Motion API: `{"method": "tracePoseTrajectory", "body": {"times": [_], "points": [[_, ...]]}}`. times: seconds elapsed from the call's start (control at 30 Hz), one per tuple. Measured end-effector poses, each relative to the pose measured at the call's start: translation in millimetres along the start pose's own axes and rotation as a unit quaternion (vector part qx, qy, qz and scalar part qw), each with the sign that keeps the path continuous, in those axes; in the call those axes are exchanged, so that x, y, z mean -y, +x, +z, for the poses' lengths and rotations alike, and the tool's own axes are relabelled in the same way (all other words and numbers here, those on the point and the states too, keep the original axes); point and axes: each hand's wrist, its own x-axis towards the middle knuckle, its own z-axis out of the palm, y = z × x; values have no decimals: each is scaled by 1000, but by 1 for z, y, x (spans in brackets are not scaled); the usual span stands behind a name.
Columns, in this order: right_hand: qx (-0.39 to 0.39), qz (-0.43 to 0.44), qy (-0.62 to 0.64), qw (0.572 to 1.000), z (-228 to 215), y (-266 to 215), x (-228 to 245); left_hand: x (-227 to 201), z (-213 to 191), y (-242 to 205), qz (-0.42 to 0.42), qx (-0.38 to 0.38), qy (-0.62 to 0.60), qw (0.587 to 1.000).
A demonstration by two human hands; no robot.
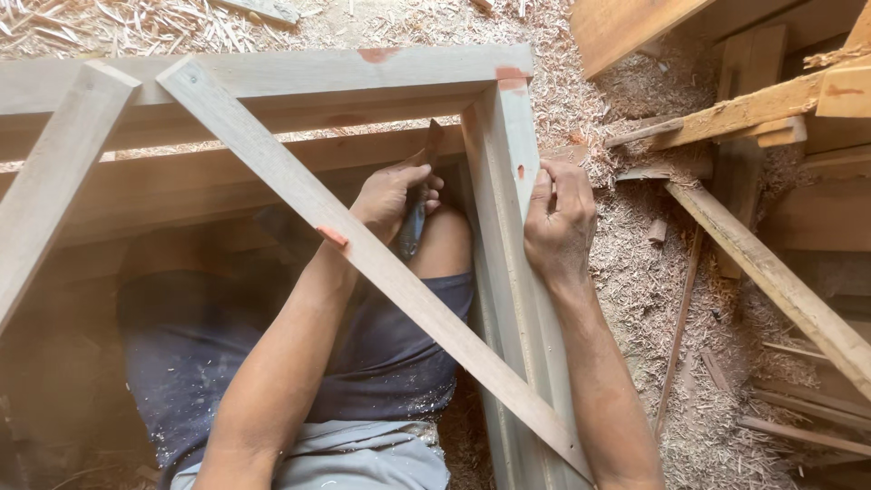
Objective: The person uses a scraper tool to smooth the inner corners and edges of a wooden frame, periodically wiping the wood and cleaning the scraper blade.
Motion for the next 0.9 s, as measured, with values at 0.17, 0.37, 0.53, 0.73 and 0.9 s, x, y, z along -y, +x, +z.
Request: {"method": "tracePoseTrajectory", "body": {"times": [0.17,0.37,0.53,0.73,0.9], "points": [[-13,-36,-5,999,-1,1,4,19,20,6,64,47,-37,996],[1,-9,16,1000,-4,1,11,22,57,4,141,-79,17,987],[5,1,10,1000,-6,2,12,27,65,2,136,-98,49,985],[-10,-12,-9,1000,-2,1,8,21,51,-3,126,-43,-56,990],[-23,-44,-23,998,0,-1,3,15,28,-26,78,-19,-37,996]]}}
